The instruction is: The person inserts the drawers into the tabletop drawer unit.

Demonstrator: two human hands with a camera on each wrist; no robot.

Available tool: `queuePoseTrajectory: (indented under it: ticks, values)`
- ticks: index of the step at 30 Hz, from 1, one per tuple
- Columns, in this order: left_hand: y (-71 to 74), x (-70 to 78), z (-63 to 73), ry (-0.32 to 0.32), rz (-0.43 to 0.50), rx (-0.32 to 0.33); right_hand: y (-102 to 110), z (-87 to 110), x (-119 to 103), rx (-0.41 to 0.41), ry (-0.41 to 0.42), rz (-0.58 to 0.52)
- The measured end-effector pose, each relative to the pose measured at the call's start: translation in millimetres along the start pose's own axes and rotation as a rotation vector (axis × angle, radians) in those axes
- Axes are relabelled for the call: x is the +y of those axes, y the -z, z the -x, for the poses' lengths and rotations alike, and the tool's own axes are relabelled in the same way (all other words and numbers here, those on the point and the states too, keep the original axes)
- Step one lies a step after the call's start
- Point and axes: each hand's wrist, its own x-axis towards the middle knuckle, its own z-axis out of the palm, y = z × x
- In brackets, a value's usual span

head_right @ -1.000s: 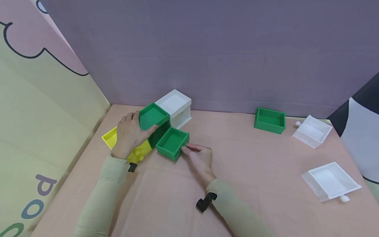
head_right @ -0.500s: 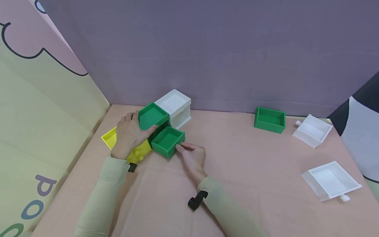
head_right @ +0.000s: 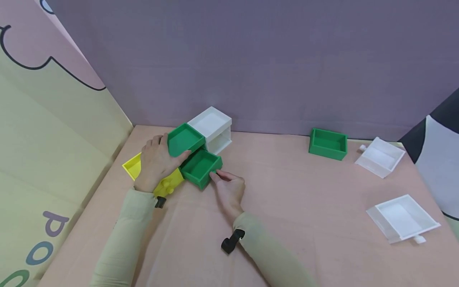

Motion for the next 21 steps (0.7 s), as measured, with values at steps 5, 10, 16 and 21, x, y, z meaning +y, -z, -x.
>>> queuePoseTrajectory:
  ticks: [5,10,16,21]
  values:
    - [-0.7,-0.7,0.0,-0.002,0.001,0.002,1,0.3,-1,-0.061,0.017,0.041]
    - [-0.4,-0.4,-0.1,-0.006,-0.011,0.011,8,-2.1,-3,-0.169,0.107,0.168]
    - [0.1,-0.1,-0.1,-0.003,-0.014,0.016,10,-7.2,-4,-0.226,0.179,0.248]
    - [-0.2,0.2,0.0,-0.006,-0.014,0.011,8,-11.8,-4,-0.238,0.185,0.261]
